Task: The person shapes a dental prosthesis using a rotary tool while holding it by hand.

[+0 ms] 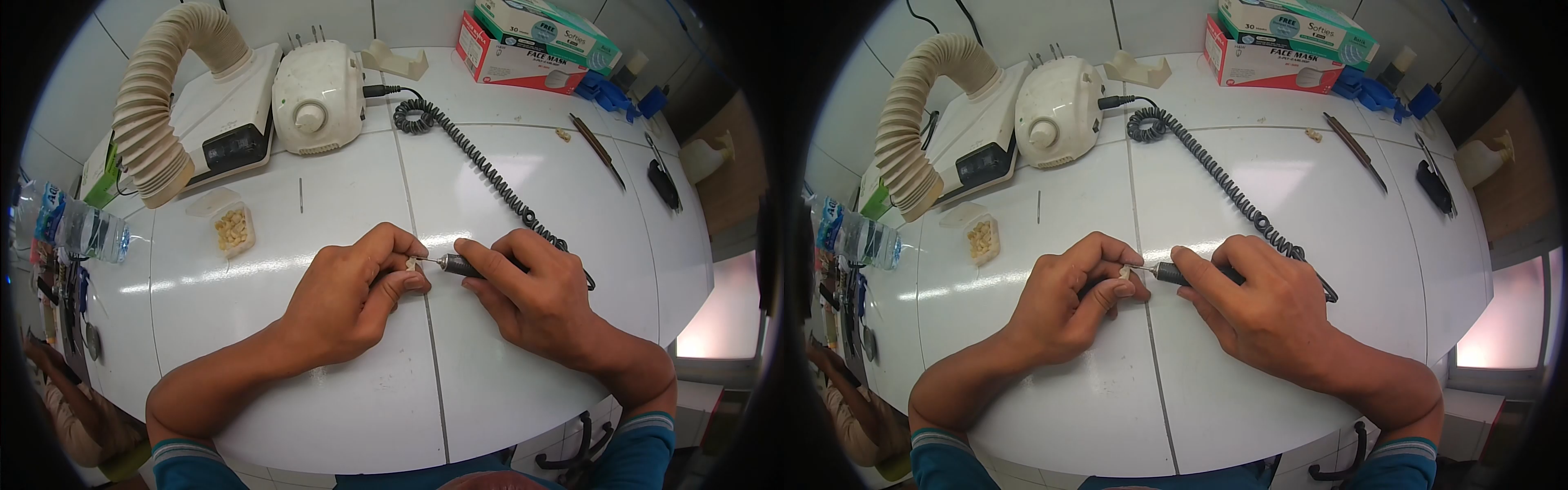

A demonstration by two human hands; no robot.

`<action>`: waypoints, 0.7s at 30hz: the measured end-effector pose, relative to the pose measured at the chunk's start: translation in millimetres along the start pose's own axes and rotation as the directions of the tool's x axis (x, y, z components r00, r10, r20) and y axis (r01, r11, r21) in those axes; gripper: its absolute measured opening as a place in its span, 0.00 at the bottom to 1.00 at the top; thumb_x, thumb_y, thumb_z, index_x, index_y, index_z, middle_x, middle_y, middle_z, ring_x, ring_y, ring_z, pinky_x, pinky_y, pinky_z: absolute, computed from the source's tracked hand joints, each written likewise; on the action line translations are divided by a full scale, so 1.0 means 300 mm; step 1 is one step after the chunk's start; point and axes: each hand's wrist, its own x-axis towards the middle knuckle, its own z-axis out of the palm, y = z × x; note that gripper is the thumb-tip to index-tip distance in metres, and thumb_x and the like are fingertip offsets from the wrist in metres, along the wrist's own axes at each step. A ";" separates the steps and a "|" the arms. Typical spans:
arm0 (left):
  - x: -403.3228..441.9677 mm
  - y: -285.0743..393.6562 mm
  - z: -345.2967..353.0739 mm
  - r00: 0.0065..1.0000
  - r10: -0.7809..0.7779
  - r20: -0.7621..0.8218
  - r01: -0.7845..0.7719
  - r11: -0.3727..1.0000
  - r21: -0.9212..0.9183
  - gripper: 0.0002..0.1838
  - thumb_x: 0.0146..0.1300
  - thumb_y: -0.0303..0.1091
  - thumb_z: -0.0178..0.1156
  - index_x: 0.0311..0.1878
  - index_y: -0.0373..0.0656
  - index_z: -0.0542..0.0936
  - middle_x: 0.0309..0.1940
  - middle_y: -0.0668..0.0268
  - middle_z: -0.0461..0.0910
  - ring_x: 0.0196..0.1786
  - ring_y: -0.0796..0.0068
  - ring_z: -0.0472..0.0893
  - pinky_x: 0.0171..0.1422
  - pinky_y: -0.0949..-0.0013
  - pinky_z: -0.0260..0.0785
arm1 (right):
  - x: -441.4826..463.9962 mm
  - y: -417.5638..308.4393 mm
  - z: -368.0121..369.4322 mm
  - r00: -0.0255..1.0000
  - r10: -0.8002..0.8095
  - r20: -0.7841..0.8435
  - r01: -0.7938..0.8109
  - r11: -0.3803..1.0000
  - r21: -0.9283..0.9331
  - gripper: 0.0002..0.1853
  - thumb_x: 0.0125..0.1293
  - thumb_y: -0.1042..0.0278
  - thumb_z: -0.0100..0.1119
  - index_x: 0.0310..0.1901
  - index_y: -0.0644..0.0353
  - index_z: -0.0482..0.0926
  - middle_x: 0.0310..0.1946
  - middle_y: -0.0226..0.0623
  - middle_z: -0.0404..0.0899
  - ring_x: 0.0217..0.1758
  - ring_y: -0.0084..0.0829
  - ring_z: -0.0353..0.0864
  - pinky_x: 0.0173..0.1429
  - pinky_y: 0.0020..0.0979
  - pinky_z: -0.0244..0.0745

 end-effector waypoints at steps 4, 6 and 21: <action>0.001 0.000 0.001 1.000 0.011 -0.002 -0.011 1.000 -0.002 0.11 0.88 0.25 0.61 0.66 0.33 0.80 0.45 0.57 0.98 0.42 0.79 0.90 0.49 0.70 0.82 | 0.000 -0.001 0.002 1.000 0.001 -0.003 -0.001 1.000 0.000 0.22 0.71 0.66 0.84 0.64 0.54 0.92 0.36 0.31 0.78 0.32 0.27 0.81 0.29 0.33 0.74; 0.001 0.000 0.001 1.000 0.011 -0.002 -0.011 1.000 -0.002 0.11 0.88 0.25 0.61 0.66 0.33 0.80 0.45 0.57 0.98 0.42 0.79 0.91 0.49 0.70 0.82 | 0.001 -0.002 0.000 1.000 0.000 -0.006 0.000 1.000 -0.001 0.22 0.71 0.66 0.85 0.64 0.54 0.92 0.36 0.31 0.78 0.32 0.27 0.81 0.28 0.33 0.74; 0.002 -0.001 0.000 1.000 0.017 -0.003 -0.017 1.000 0.013 0.10 0.88 0.25 0.61 0.65 0.33 0.80 0.45 0.57 0.98 0.42 0.78 0.91 0.48 0.70 0.82 | -0.001 0.001 0.003 1.000 -0.001 0.000 0.001 1.000 0.002 0.21 0.71 0.66 0.85 0.64 0.54 0.92 0.36 0.31 0.78 0.32 0.27 0.80 0.28 0.33 0.74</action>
